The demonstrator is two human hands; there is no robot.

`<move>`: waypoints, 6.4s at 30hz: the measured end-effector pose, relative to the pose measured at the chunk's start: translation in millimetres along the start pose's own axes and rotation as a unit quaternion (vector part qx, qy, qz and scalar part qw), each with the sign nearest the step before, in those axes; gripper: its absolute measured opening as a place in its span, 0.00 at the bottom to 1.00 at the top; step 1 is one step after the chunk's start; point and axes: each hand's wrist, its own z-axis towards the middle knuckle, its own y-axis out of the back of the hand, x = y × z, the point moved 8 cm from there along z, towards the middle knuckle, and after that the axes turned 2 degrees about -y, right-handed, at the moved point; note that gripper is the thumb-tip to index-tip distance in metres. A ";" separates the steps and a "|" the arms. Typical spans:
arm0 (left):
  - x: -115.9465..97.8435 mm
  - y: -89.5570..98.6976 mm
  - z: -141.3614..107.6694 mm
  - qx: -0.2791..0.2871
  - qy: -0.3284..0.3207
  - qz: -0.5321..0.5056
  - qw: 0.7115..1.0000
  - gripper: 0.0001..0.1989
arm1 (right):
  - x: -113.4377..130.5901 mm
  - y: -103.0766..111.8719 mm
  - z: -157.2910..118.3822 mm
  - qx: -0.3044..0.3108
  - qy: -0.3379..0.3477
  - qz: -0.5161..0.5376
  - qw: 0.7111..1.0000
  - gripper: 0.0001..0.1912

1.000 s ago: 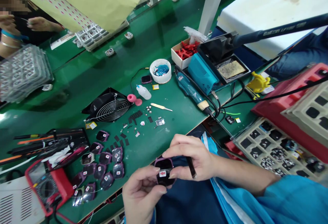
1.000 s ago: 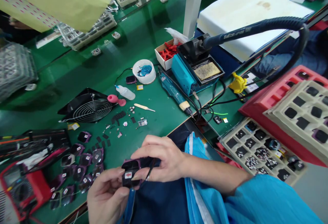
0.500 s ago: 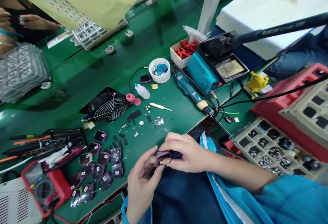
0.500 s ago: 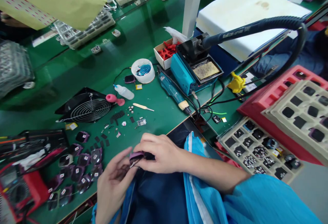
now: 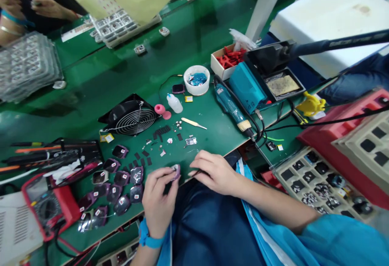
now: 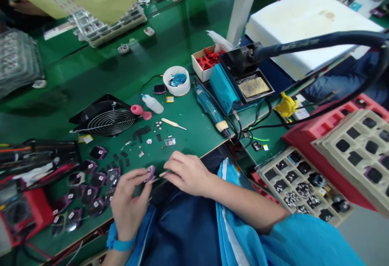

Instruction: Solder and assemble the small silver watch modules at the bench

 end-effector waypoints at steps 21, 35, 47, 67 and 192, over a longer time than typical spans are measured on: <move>34.6 -8.3 -35.3 0.023 0.011 -0.011 1.000 0.17 | -36.9 46.2 3.0 0.060 -0.075 0.020 0.995 0.03; 25.2 -8.5 -33.1 0.026 -0.063 0.001 0.998 0.07 | -22.2 -2.0 5.7 0.069 -0.111 0.180 0.975 0.06; 20.5 -6.9 -34.4 -0.006 -0.086 0.039 0.996 0.07 | 0.5 -36.1 24.6 0.111 -0.004 0.156 0.981 0.06; 15.6 -15.2 -37.5 0.011 -0.139 0.082 0.987 0.12 | -30.8 -47.0 47.4 0.230 -0.109 0.213 0.943 0.06; 25.9 -19.2 -8.9 0.098 -0.084 -0.054 0.990 0.06 | -15.9 -23.2 11.8 0.049 -0.033 0.188 0.980 0.08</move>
